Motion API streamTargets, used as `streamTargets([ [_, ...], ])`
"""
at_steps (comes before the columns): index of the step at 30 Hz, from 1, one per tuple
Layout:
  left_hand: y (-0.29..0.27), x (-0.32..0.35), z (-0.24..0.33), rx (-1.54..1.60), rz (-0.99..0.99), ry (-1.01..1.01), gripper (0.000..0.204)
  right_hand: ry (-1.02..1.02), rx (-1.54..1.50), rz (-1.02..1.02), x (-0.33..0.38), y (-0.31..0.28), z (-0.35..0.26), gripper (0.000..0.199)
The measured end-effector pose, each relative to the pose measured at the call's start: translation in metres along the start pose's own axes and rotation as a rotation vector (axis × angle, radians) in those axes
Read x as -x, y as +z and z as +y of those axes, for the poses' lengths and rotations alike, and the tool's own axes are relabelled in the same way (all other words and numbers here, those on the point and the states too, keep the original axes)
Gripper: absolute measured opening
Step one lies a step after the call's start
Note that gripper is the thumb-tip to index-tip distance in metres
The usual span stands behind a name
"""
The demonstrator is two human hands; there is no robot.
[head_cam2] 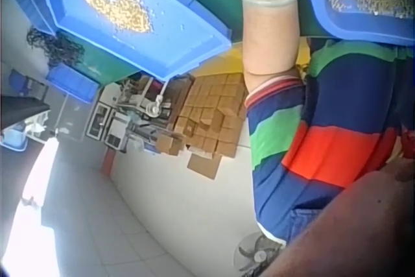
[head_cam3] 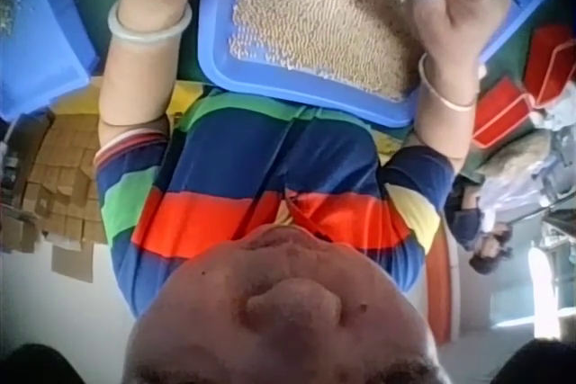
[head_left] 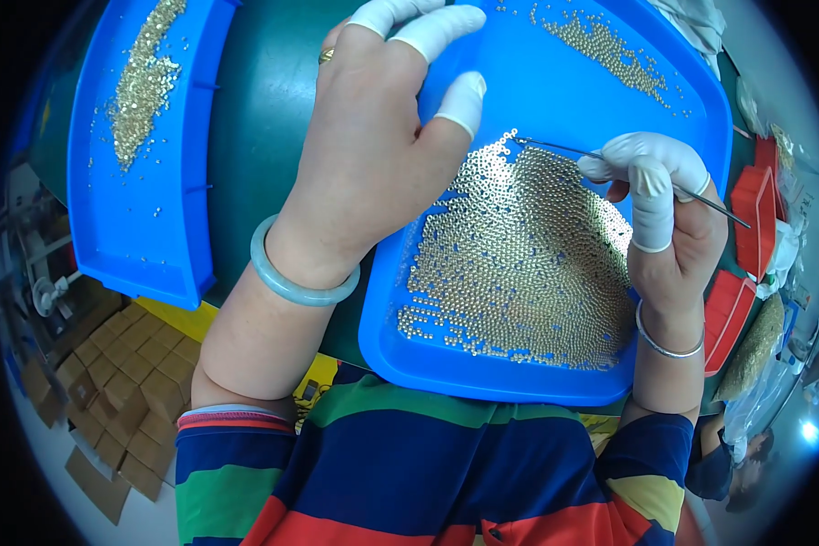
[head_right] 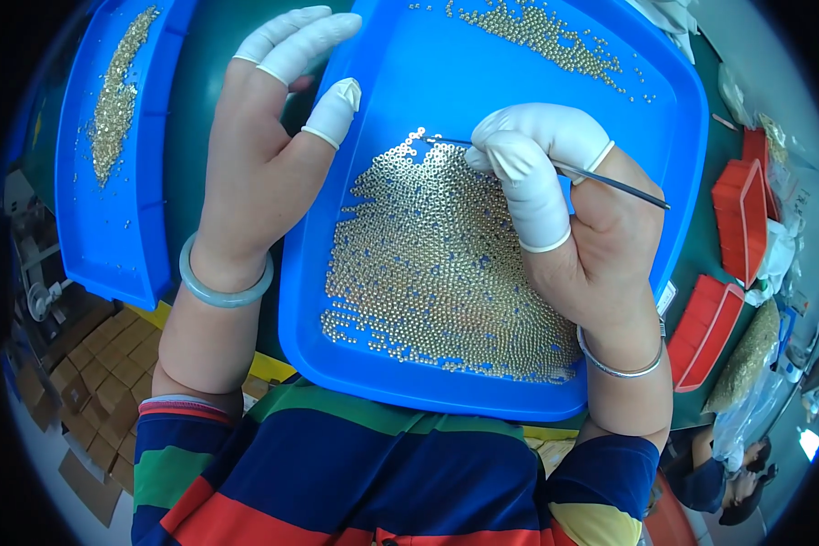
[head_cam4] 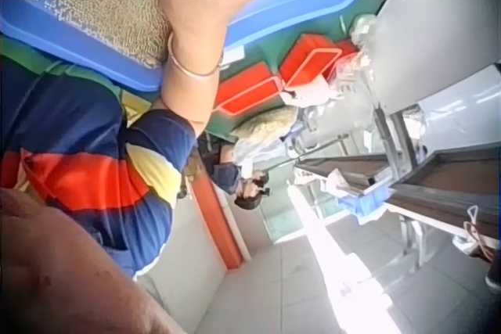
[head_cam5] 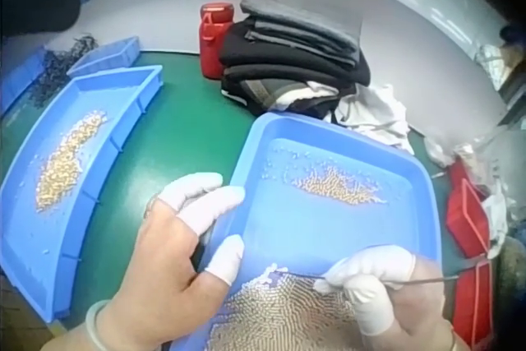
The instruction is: Sorting and packaging small gold-colored electronic components using a probe and a scraper card.
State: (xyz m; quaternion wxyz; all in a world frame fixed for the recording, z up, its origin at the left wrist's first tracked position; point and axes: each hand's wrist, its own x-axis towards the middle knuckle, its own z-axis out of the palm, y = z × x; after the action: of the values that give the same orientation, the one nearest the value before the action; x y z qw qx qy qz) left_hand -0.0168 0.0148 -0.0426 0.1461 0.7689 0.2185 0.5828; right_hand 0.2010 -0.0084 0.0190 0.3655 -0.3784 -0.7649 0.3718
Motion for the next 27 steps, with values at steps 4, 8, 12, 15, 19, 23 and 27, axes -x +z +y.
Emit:
streamTargets([
  [4,-0.001,-0.005,0.011,-0.167,-0.089,-0.074,0.034,-0.011,0.006,-0.013,-0.001,0.0,0.0,0.019],
  [8,-0.001,-0.013,0.02,-0.334,-0.184,-0.144,0.03,0.002,-0.031,0.06,-0.002,0.005,0.001,0.014],
  [12,-0.002,-0.019,0.032,-0.504,-0.278,-0.212,0.025,0.025,-0.039,0.112,-0.005,0.007,0.001,0.011],
  [15,-0.002,-0.026,0.037,-0.637,-0.349,-0.259,0.022,0.03,-0.102,0.11,-0.005,0.003,0.001,0.012],
  [19,-0.002,-0.034,0.047,-0.779,-0.423,-0.288,0.019,-0.036,-0.074,0.09,-0.004,-0.012,0.0,0.021],
  [23,0.001,-0.031,0.044,-0.709,-0.371,-0.359,0.017,-0.04,-0.141,0.158,-0.002,-0.02,0.0,0.024],
  [27,0.006,-0.035,0.044,-0.796,-0.422,-0.305,0.016,0.009,-0.226,0.242,0.001,-0.024,0.001,0.019],
])
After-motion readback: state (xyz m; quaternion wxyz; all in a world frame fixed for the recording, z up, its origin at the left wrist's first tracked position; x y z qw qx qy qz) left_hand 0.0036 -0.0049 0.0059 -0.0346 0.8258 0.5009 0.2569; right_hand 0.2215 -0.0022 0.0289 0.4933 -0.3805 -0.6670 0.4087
